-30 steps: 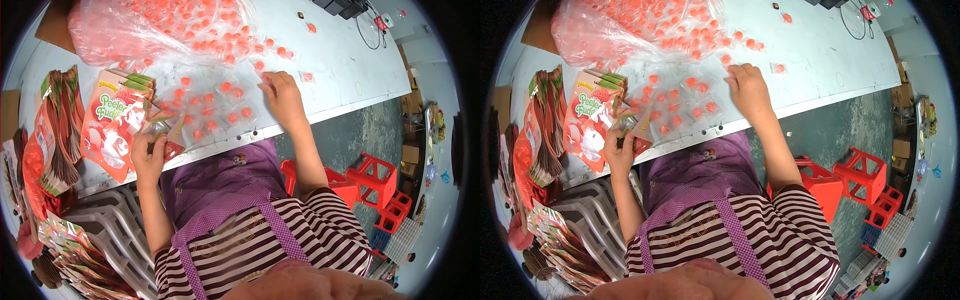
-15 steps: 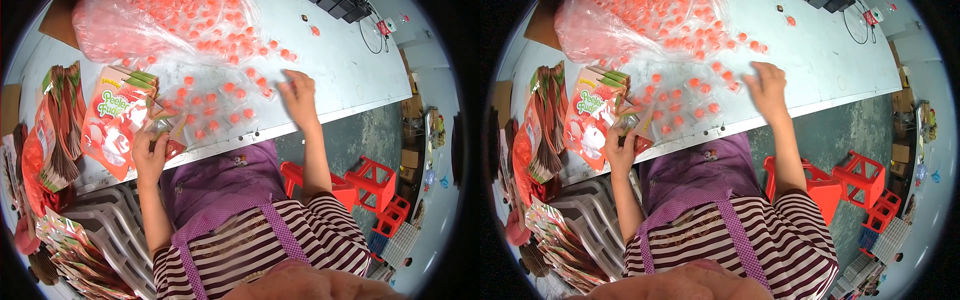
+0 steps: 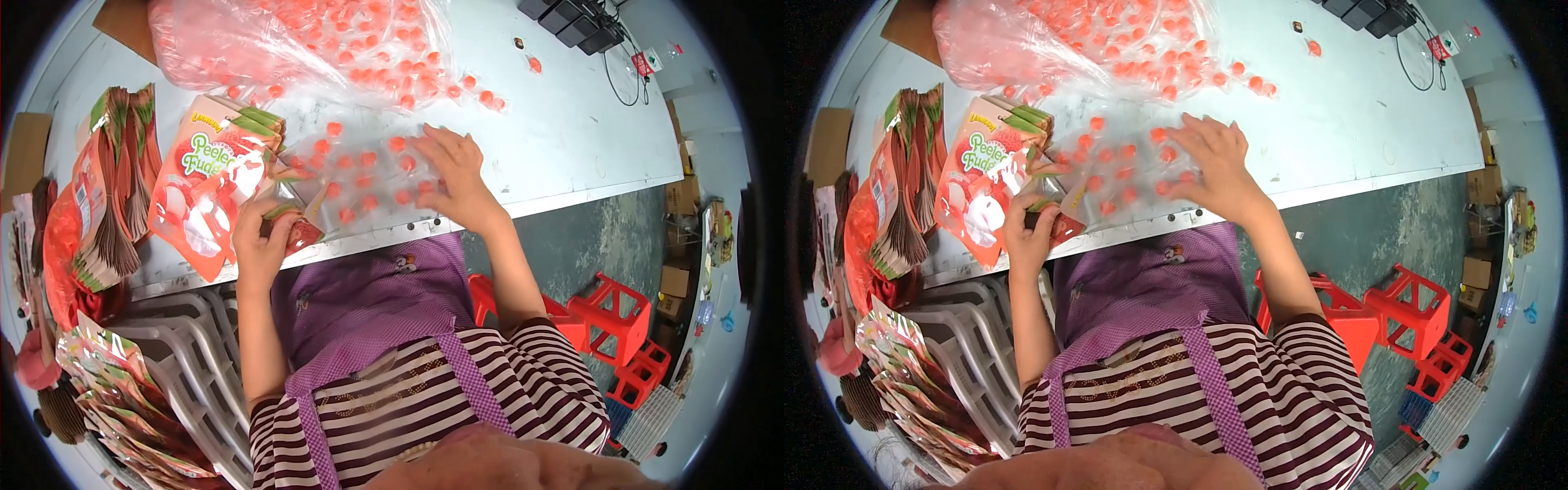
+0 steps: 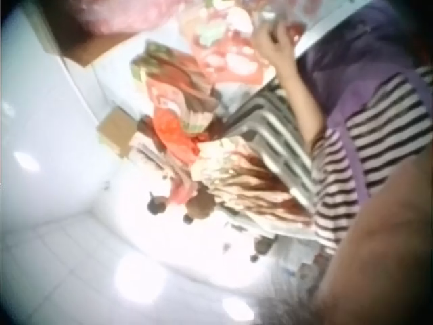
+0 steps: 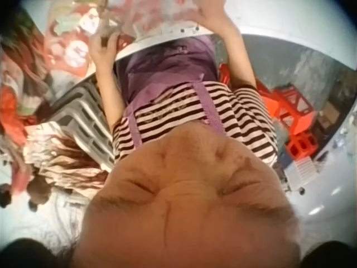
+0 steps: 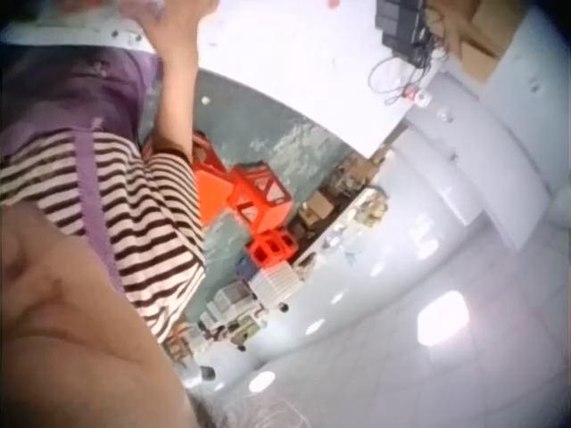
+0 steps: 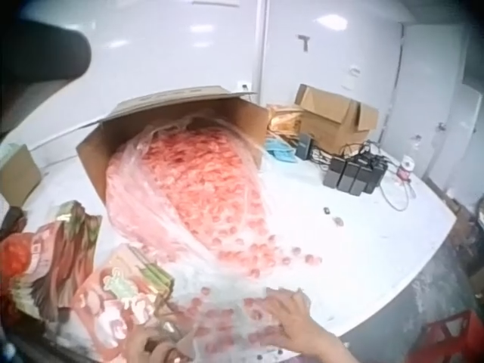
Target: Packaging small red toy pieces into plastic pouches.
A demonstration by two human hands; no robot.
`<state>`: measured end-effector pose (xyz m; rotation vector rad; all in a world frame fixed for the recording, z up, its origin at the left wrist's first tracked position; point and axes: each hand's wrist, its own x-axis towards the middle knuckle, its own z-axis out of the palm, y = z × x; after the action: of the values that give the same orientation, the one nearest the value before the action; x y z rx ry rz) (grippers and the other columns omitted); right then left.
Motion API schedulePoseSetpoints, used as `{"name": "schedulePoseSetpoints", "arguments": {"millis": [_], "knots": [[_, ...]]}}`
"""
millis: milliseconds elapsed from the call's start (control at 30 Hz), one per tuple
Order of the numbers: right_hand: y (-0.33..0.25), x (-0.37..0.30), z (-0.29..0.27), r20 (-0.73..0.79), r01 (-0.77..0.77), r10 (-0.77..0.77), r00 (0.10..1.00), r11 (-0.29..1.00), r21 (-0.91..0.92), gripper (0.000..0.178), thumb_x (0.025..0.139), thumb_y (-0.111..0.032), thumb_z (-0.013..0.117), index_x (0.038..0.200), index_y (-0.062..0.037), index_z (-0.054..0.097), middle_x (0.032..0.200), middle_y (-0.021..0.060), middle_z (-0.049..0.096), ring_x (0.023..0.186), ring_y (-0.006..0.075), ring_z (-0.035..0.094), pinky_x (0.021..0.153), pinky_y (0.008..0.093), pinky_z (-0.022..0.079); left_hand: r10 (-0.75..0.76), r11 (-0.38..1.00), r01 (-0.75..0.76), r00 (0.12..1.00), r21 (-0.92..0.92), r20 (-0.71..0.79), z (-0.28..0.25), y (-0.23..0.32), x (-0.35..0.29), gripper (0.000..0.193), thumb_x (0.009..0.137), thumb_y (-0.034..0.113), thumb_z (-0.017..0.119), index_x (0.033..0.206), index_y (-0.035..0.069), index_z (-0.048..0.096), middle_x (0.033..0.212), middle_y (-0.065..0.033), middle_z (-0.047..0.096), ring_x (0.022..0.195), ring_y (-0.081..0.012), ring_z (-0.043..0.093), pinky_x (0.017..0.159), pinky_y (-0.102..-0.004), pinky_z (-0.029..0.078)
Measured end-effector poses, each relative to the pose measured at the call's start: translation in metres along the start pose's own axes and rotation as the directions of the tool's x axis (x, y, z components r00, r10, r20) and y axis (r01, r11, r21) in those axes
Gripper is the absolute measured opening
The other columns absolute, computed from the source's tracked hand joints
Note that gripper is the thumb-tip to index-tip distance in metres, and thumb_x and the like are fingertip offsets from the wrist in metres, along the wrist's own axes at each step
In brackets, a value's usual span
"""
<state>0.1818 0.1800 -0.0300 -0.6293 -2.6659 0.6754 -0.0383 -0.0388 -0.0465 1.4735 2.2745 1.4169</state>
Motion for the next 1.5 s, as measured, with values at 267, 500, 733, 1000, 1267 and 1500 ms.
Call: {"name": "schedulePoseSetpoints", "arguments": {"millis": [267, 500, 733, 1000, 1267, 1500], "knots": [[-0.022, 0.012, 0.004, 0.115, 0.043, -0.033, 0.993, 0.995, -0.085, 0.091, 0.054, -0.042, 0.08, 0.135, -0.0217, 0.042, 0.145, 0.0075, 0.03, 0.137, 0.0353, 0.013, 0.11, 0.0544, 0.006, -0.115, 0.989, 0.118, 0.993, -0.093, 0.041, 0.0, -0.006, -0.002, 0.021, 0.078, -0.001, 0.066, 0.095, 0.001, 0.054, 0.086, -0.0073, 0.059, 0.072, -0.0131, 0.059, 0.063, -0.0248, 0.05], [-0.026, 0.022, 0.014, 0.112, 0.079, -0.066, 0.992, 0.99, -0.117, 0.079, 0.056, -0.043, 0.079, 0.126, -0.018, 0.051, 0.138, 0.0055, 0.04, 0.132, 0.0328, 0.024, 0.107, 0.0529, 0.012, -0.115, 0.985, 0.107, 0.992, -0.134, -0.058, -0.003, -0.002, -0.001, 0.02, 0.072, -0.001, 0.069, 0.089, 0.003, 0.061, 0.094, -0.0099, 0.058, 0.084, -0.0191, 0.058, 0.068, -0.0274, 0.047], [-0.019, 0.019, 0.02, -0.022, 0.153, -0.158, 0.987, 0.978, -0.139, 0.053, 0.064, -0.038, 0.074, 0.109, -0.0122, 0.059, 0.118, 0.004, 0.051, 0.109, 0.0274, 0.042, 0.093, 0.0437, 0.029, -0.209, 0.931, 0.196, 0.978, -0.308, -0.009, -0.011, -0.008, -0.004, 0.017, 0.069, -0.002, 0.068, 0.082, 0.002, 0.057, 0.133, -0.024, 0.044, 0.111, -0.0321, 0.051, 0.087, -0.0363, 0.044], [-0.003, 0.02, 0.03, -0.301, 0.15, -0.188, 0.935, 0.978, -0.145, 0.027, 0.065, -0.028, 0.075, 0.076, -0.0089, 0.058, 0.077, 0.006, 0.056, 0.075, 0.0265, 0.05, 0.065, 0.0347, 0.041, 0.132, 0.924, -0.133, 0.991, 0.359, 0.026, -0.059, 0.08, 0.02, 0.018, 0.068, 0.006, 0.071, 0.076, 0.001, 0.056, 0.135, -0.0196, 0.044, 0.121, -0.0383, 0.041, 0.099, -0.043, 0.034], [-0.059, 0.031, 0.001, -0.099, -0.273, 0.574, 0.813, 0.524, 0.807, 0.032, 0.091, -0.033, 0.052, 0.078, -0.0047, 0.056, 0.074, -0.0023, 0.051, 0.053, 0.0049, 0.043, 0.046, 0.0212, 0.032, -0.053, 0.988, 0.031, 0.989, 0.152, 0.141, -0.025, 0.057, 0.015, 0.02, 0.066, 0.007, 0.072, 0.079, 0.002, 0.058, 0.133, -0.0165, 0.046, 0.12, -0.0351, 0.042, 0.098, -0.0389, 0.037], [-0.118, 0.052, 0.036, -0.212, 0.043, 0.169, 0.963, 0.676, 0.735, 0.034, 0.096, -0.035, 0.041, 0.086, -0.0053, 0.054, 0.073, 0.0002, 0.053, 0.056, 0.0085, 0.046, 0.047, 0.0236, 0.036, 0.082, 0.994, -0.096, 0.974, 0.052, 0.212, -0.024, 0.074, 0.02, 0.022, 0.064, 0.006, 0.071, 0.078, 0.001, 0.055, 0.129, -0.0183, 0.046, 0.121, -0.0379, 0.039, 0.099, -0.0425, 0.034]]}}
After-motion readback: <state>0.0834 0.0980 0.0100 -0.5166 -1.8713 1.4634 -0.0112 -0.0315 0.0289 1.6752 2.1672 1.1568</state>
